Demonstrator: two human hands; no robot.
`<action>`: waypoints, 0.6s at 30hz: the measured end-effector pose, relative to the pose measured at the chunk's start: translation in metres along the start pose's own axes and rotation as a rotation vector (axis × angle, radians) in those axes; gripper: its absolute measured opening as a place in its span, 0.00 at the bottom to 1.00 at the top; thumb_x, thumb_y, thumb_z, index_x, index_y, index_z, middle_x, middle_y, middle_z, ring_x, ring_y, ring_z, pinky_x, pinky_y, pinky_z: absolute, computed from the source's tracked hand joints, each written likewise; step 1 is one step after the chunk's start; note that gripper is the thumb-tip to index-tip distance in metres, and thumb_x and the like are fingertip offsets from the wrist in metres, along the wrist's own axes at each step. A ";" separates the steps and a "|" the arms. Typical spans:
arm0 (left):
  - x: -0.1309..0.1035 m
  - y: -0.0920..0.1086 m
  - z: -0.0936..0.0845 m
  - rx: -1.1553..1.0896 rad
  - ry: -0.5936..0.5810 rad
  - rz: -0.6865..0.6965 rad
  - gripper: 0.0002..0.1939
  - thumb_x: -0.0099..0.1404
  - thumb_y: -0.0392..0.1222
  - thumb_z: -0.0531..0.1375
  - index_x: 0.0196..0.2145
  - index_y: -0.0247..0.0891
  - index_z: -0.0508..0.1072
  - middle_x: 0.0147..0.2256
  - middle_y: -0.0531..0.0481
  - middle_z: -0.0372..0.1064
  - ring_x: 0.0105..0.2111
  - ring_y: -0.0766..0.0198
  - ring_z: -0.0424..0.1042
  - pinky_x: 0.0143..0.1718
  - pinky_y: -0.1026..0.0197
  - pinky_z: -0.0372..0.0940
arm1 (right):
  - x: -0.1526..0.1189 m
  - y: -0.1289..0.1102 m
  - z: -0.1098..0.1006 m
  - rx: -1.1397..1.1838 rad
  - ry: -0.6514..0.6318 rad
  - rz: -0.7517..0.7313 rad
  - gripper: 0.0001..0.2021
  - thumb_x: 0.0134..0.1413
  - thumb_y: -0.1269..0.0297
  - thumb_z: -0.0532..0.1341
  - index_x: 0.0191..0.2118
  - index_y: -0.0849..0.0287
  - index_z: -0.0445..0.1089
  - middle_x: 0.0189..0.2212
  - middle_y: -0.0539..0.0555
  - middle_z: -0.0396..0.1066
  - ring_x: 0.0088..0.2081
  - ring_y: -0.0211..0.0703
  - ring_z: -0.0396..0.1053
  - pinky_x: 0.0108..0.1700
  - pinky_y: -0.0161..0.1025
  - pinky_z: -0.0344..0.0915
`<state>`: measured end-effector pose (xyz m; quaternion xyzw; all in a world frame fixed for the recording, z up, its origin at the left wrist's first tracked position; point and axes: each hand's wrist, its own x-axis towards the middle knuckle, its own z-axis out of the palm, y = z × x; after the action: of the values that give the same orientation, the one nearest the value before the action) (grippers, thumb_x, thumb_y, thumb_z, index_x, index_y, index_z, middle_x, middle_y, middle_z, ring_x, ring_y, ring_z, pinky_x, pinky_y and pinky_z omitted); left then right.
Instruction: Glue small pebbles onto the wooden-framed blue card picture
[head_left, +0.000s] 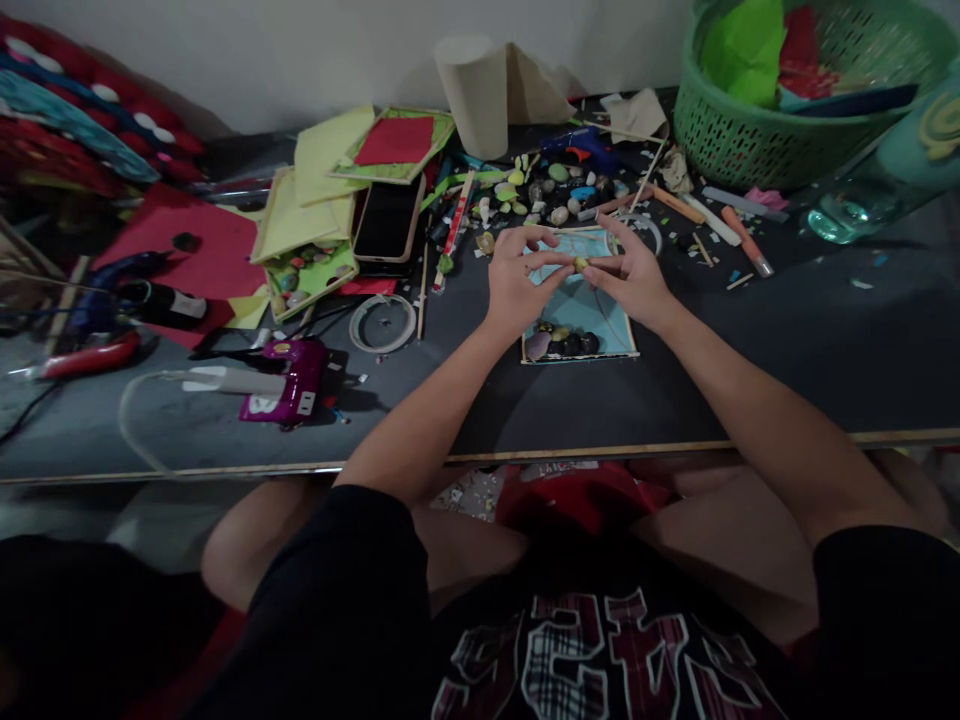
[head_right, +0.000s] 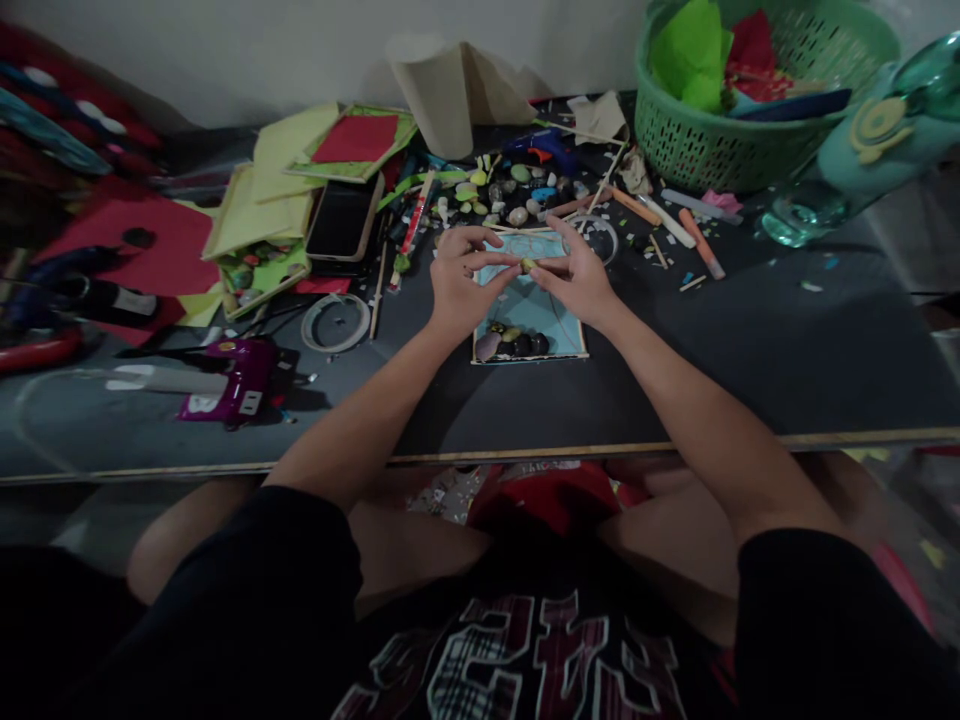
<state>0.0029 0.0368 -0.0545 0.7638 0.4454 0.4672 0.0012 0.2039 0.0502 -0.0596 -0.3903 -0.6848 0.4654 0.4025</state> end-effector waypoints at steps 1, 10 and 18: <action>0.000 0.001 0.000 -0.004 -0.005 0.006 0.21 0.67 0.63 0.57 0.36 0.45 0.80 0.42 0.46 0.74 0.44 0.58 0.71 0.47 0.53 0.70 | 0.001 0.001 0.000 -0.006 0.001 0.001 0.52 0.43 0.29 0.64 0.69 0.48 0.47 0.42 0.55 0.76 0.42 0.50 0.74 0.41 0.47 0.75; -0.001 -0.002 0.004 -0.053 -0.052 0.034 0.18 0.67 0.60 0.59 0.38 0.44 0.80 0.41 0.46 0.73 0.46 0.57 0.70 0.49 0.53 0.68 | 0.001 0.003 -0.001 -0.010 0.008 0.025 0.52 0.42 0.28 0.64 0.68 0.49 0.48 0.34 0.51 0.76 0.33 0.45 0.74 0.41 0.46 0.75; -0.002 -0.003 0.001 -0.012 -0.103 0.006 0.19 0.69 0.58 0.56 0.34 0.43 0.78 0.41 0.45 0.72 0.47 0.54 0.69 0.53 0.47 0.65 | 0.000 0.004 -0.001 -0.042 0.007 0.020 0.55 0.42 0.30 0.65 0.70 0.53 0.46 0.35 0.54 0.78 0.35 0.47 0.76 0.41 0.45 0.76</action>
<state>0.0012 0.0376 -0.0573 0.7881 0.4397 0.4300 0.0271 0.2054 0.0512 -0.0629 -0.4070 -0.6893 0.4535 0.3919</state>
